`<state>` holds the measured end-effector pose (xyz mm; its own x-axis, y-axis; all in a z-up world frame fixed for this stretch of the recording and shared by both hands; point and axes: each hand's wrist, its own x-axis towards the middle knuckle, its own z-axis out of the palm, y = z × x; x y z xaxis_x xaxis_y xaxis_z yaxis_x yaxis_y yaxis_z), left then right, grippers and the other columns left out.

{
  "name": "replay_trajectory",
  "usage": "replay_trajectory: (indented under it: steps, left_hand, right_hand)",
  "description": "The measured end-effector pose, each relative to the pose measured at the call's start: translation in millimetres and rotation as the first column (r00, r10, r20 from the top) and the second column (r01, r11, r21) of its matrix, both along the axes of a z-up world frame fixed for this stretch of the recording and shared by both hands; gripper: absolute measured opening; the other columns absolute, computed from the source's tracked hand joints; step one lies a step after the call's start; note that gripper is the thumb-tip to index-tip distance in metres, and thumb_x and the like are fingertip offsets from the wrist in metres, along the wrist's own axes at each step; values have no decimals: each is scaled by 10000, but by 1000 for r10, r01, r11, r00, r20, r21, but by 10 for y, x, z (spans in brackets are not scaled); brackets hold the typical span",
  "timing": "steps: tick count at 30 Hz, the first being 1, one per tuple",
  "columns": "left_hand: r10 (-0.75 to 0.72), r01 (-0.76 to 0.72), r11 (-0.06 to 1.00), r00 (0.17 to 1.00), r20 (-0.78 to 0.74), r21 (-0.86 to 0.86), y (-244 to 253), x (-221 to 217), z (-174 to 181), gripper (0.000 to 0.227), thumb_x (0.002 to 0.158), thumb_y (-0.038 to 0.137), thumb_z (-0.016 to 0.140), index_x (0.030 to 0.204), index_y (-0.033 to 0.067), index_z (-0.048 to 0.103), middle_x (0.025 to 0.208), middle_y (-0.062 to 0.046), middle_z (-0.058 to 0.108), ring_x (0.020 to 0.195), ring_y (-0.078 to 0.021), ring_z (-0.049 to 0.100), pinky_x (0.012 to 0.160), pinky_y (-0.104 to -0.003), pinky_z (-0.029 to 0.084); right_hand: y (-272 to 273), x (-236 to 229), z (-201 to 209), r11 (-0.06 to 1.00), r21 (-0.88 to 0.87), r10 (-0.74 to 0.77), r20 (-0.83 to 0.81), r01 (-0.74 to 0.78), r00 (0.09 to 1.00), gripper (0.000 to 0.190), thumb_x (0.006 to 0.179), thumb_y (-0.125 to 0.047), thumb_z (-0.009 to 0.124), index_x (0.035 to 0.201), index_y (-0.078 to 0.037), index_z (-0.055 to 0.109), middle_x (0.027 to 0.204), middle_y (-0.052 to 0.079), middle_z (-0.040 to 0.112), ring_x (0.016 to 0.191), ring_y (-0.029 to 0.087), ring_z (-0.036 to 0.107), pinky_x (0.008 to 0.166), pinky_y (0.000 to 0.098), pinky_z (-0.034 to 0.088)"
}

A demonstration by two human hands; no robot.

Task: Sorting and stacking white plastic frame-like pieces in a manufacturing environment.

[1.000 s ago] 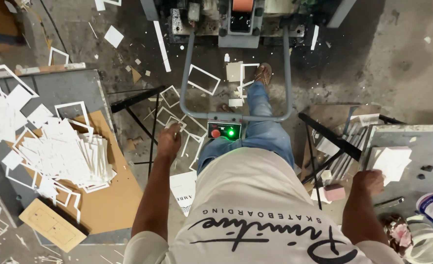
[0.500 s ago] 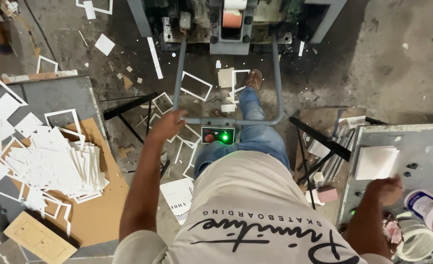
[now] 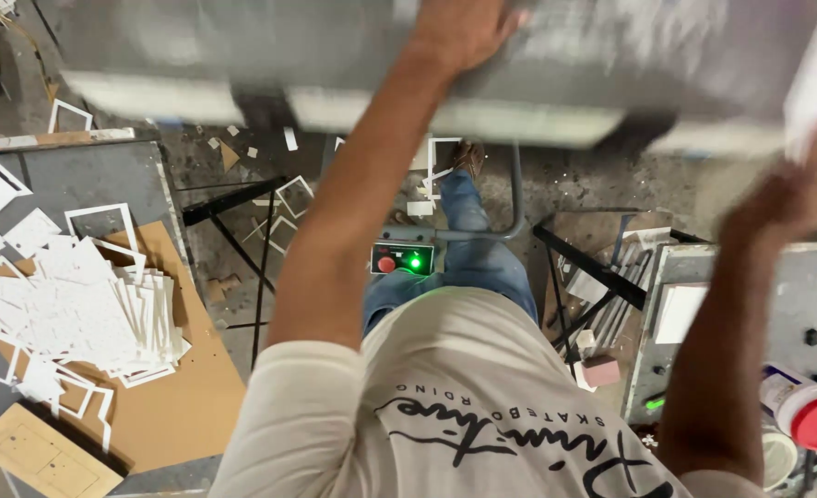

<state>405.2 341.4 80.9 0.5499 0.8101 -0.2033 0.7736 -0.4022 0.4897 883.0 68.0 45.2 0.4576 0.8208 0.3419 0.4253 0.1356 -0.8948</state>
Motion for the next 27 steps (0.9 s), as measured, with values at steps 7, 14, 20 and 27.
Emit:
replay_trajectory:
  steps: [7, 14, 20, 27]
  left_hand:
    - [-12, 25, 996, 990, -143, 86, -1098, -98, -747, 1060, 878, 767, 506, 1569, 10, 232, 1651, -228, 241, 1533, -387, 119, 1234, -541, 112]
    - [-109, 111, 992, 993, -34, 63, -2241, -485, -615, 1104, 818, 760, 547, 1556, -23, 302, 1641, -244, 271, 1499, -422, 254, 1210, -554, 223]
    - [-164, 153, 957, 986, 27, 246, -2917, -1150, -929, 518, 959, 124, 553, 1474, 70, 559, 1531, -128, 502, 1392, -317, 510, 1089, -496, 413]
    - [-24, 16, 969, 999, 32, 246, -2798, -1930, -531, 512, 901, 74, 646, 1409, 72, 589, 1469, -110, 605, 1365, -309, 544, 1108, -505, 439]
  right_hand:
    - [1134, -2315, 90, 962, -127, 272, 491, -241, 827, 404, 1071, -28, 572, 1473, -66, 552, 1315, 171, 652, 1073, 291, 584, 920, 436, 529]
    - [1138, -3120, -460, 803, -299, 553, 695, -516, 459, 424, 979, 16, 595, 1401, -9, 633, 1452, 212, 584, 1283, 442, 526, 1080, 566, 443]
    - [1278, -3233, -706, 760, -386, 626, 650, -523, 430, 395, 982, 15, 607, 1369, -13, 683, 1501, 189, 564, 1345, 418, 498, 1128, 546, 436]
    - [1413, -3223, -710, 733, -448, 659, 655, -513, 370, 435, 953, 17, 640, 1380, -44, 694, 1530, 158, 556, 1389, 373, 481, 1129, 530, 381]
